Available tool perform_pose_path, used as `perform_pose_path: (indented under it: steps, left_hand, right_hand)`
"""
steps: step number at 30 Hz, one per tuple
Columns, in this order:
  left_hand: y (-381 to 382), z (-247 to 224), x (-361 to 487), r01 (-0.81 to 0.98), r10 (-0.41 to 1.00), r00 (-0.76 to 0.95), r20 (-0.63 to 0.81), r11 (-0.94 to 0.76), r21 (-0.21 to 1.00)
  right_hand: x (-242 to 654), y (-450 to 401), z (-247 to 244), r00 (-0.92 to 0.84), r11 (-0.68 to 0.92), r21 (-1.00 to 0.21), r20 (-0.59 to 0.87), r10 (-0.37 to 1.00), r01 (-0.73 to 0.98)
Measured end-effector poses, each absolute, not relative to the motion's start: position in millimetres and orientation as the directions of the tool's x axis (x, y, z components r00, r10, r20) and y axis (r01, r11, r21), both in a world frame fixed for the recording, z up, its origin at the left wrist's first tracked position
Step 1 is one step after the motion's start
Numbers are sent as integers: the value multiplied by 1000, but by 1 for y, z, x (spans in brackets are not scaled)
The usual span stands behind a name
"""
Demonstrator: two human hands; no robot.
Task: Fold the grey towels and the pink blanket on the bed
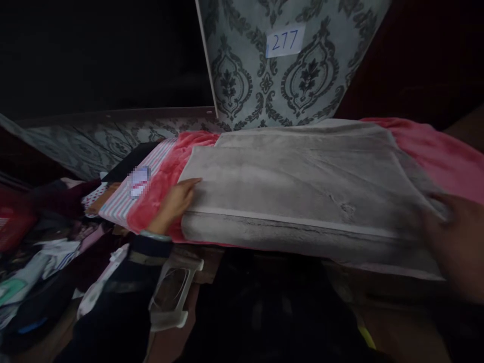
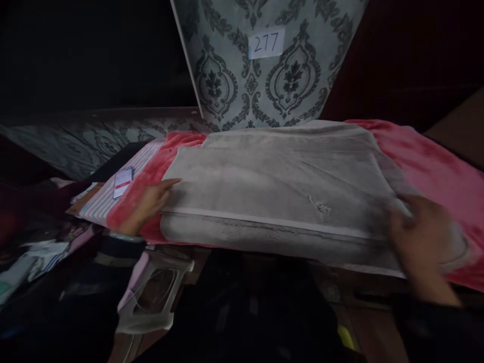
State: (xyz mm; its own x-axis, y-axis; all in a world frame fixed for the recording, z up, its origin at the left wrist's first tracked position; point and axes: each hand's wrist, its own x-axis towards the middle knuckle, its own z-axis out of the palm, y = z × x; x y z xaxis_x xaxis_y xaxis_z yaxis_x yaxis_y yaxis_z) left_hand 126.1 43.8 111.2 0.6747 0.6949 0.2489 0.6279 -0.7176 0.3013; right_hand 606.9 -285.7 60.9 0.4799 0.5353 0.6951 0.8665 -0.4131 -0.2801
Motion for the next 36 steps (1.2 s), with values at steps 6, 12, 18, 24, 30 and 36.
perform_pose_path:
  steps: [6,12,18,24,30,36]
  left_hand:
    - [-27,81,262,456,480,838,260,-877,151]
    - [-65,38,264,542,535,794,290,-838,62]
    - [-74,31,252,545,523,764,378,-837,57]
    - [-76,32,253,557,540,742,397,-827,85]
    - [-80,34,250,559,573,737,358,-815,152]
    - [-49,68,249,486,584,734,346,-808,332]
  right_hand:
    - [514,-169,60,-70,134,-201,294,953,970]
    - [503,-155,38,-194,192,-184,7,981,964]
    - [517,-114,76,-314,300,-309,5,949,902]
    - [494,-35,63,-406,393,-181,-35,913,901]
    - [528,11,68,-68,66,-48,-50,996,997]
    - [472,35,81,-247,243,-128,-21,969,962]
